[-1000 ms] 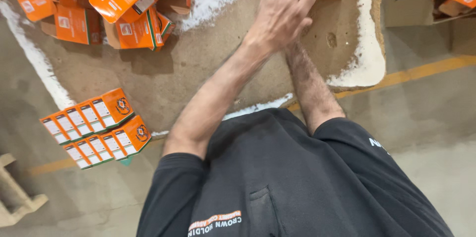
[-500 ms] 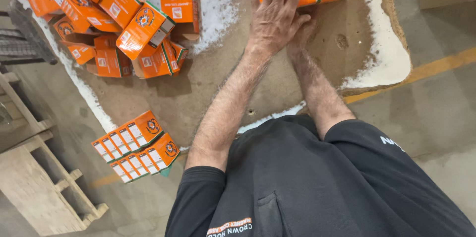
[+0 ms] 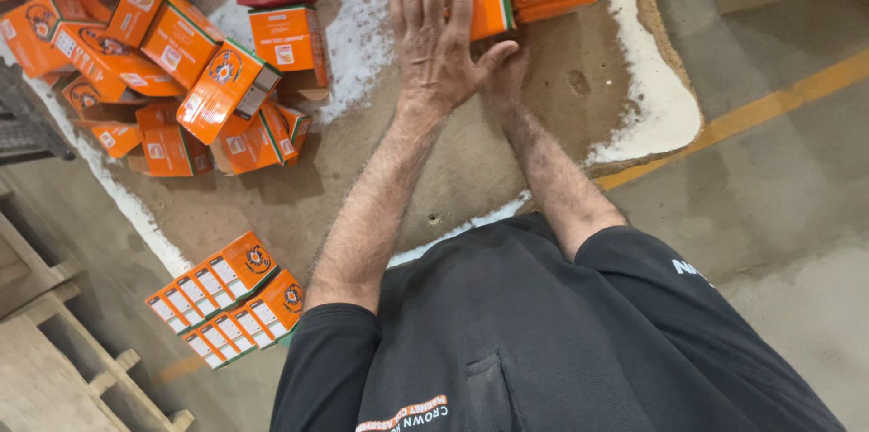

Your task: The person packs orange product boxes into larger cardboard cartons at a packing station. They take boxes from a pile, open and fill cartons, and arrange the packed boxes in rows on the work surface.

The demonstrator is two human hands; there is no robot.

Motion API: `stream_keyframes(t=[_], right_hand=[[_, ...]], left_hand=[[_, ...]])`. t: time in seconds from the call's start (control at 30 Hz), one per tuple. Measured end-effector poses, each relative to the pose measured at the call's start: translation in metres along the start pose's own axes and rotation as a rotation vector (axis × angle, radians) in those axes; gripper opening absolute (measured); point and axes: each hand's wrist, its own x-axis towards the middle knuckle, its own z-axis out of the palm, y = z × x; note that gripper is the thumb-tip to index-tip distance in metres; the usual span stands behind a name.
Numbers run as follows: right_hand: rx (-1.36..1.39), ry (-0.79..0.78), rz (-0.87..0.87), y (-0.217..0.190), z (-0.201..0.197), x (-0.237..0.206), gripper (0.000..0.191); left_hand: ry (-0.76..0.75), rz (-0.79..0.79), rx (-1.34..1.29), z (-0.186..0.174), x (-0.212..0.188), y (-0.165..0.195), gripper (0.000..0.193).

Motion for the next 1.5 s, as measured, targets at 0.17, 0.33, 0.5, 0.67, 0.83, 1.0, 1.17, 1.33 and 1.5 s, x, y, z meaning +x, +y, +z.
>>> stream_keyframes(t=[0.17,0.33,0.5,0.67,0.83,1.0,1.17,1.33,1.5], right_hand=[[-0.417,0.107,0.007,0.003,0.000,0.000,0.048],[-0.488,0.090,0.084,0.003,-0.014,-0.014,0.044],[-0.419,0.075,0.131,0.000,-0.025,-0.024,0.038],[-0.715,0.085,-0.056,0.010,-0.014,-0.025,0.064],[-0.709,0.246,0.023,0.003,0.009,-0.019,0.067],[-0.776,-0.211,0.365,0.005,0.074,-0.030,0.051],[0.636,-0.111,0.331,0.027,0.106,-0.035,0.065],[-0.307,0.183,0.061,-0.013,0.004,-0.017,0.063],[-0.706,0.424,-0.106,-0.094,-0.114,0.067,0.061]], left_hand=[[0.020,0.001,0.022,0.001,0.006,0.001,0.106],[0.039,0.024,0.001,0.004,0.004,0.002,0.103],[0.022,0.048,0.036,0.005,0.002,-0.002,0.100],[-0.041,0.068,0.058,0.008,0.004,-0.016,0.098],[-0.056,0.129,0.063,0.002,0.005,-0.024,0.097],[-0.132,0.147,0.034,-0.016,0.010,-0.031,0.098],[-0.110,0.136,0.015,-0.014,0.016,-0.021,0.106],[-0.082,0.088,0.016,-0.003,0.018,-0.012,0.100],[-0.091,0.103,0.045,-0.003,0.016,-0.014,0.103]])
